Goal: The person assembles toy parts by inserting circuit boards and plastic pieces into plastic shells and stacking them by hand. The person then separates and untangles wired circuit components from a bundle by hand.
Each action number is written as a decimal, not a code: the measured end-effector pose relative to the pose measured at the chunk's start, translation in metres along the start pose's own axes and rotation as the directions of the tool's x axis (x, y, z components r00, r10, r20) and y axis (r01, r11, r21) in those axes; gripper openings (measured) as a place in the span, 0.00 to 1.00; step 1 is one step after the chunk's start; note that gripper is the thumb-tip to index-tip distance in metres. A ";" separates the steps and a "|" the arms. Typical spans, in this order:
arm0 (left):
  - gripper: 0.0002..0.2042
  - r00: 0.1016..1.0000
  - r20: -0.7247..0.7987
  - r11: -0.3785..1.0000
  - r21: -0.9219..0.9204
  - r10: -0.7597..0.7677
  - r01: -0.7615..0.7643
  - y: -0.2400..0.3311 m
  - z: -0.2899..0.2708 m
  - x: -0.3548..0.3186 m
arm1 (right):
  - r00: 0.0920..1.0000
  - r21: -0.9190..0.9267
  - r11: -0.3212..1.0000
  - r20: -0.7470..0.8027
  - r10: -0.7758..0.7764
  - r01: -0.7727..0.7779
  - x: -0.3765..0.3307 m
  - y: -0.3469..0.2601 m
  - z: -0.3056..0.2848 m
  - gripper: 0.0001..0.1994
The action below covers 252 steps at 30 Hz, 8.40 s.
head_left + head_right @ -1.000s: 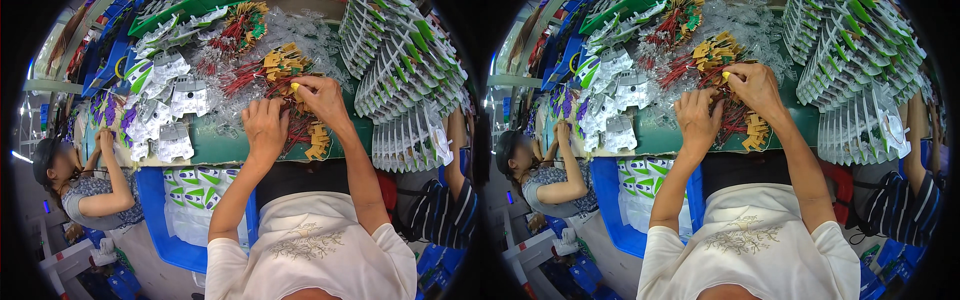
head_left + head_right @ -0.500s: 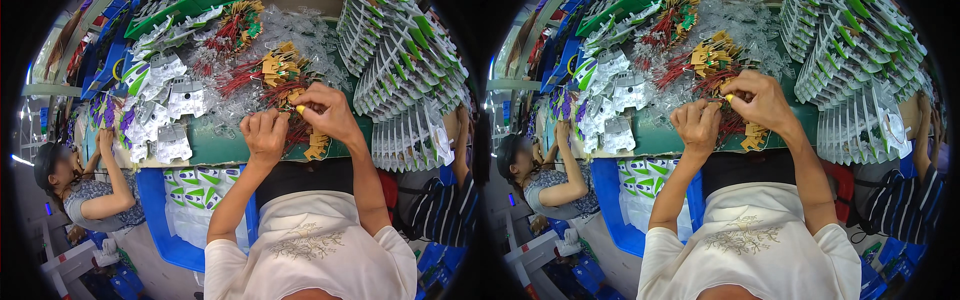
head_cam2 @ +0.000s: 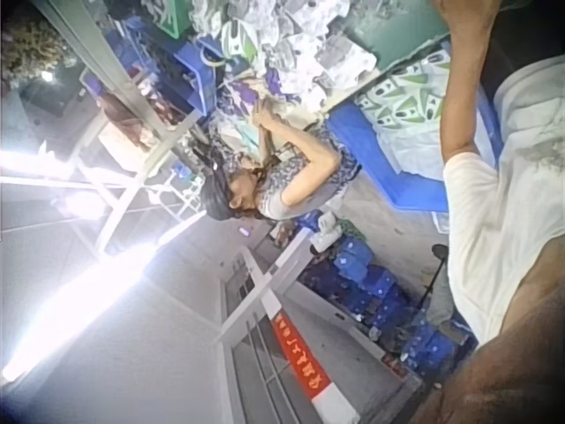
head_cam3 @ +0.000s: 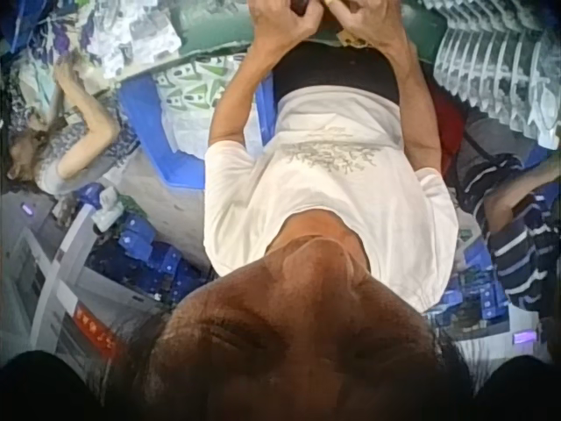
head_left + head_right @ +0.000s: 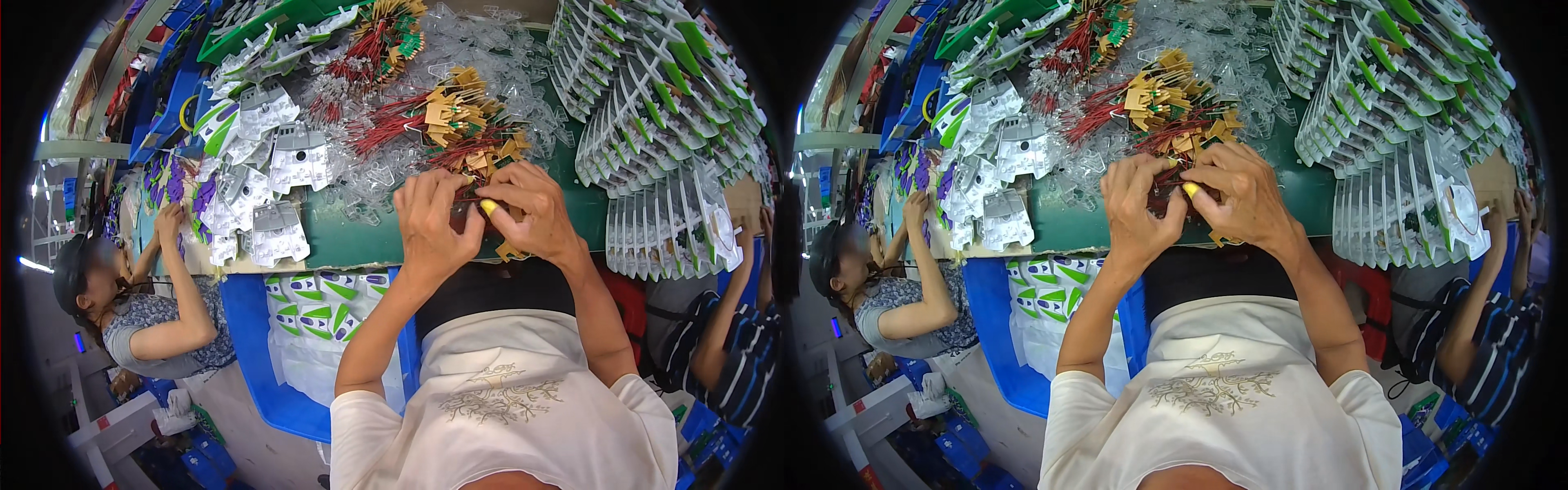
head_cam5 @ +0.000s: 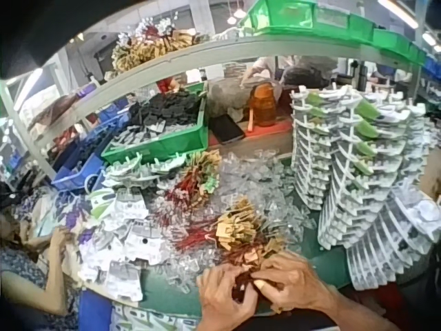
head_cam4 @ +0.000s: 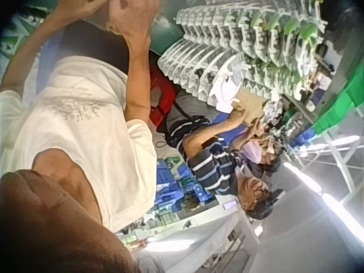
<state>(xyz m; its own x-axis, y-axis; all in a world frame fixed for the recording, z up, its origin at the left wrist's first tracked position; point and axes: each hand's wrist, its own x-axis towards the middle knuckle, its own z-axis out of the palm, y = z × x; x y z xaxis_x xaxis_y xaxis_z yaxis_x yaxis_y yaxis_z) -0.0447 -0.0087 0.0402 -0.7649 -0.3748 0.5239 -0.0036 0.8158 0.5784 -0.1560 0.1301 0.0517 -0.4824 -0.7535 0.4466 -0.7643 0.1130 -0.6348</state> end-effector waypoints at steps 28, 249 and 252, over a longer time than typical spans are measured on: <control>0.07 0.997 -0.082 0.995 0.097 -0.016 0.024 -0.012 0.017 -0.010 | 0.988 -0.265 0.958 -0.130 0.080 -0.112 0.002 -0.002 0.014 0.10; 0.05 0.948 -0.185 0.942 0.266 0.258 -0.204 -0.037 -0.003 0.063 | 0.920 -0.292 0.956 -0.373 -0.121 0.007 0.065 -0.001 0.017 0.13; 0.05 0.940 -0.190 0.927 0.306 0.284 -0.218 -0.037 -0.003 0.061 | 0.937 -0.346 0.938 -0.331 -0.111 -0.011 0.066 0.001 0.014 0.13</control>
<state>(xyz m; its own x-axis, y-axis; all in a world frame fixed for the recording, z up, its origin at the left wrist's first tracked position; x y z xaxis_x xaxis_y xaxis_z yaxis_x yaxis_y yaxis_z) -0.0898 -0.0634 0.0524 -0.5978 -0.2043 0.7752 -0.0335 0.9725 0.2305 -0.1829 0.0709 0.0715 -0.5088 -0.5039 0.6980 -0.8598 0.3386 -0.3823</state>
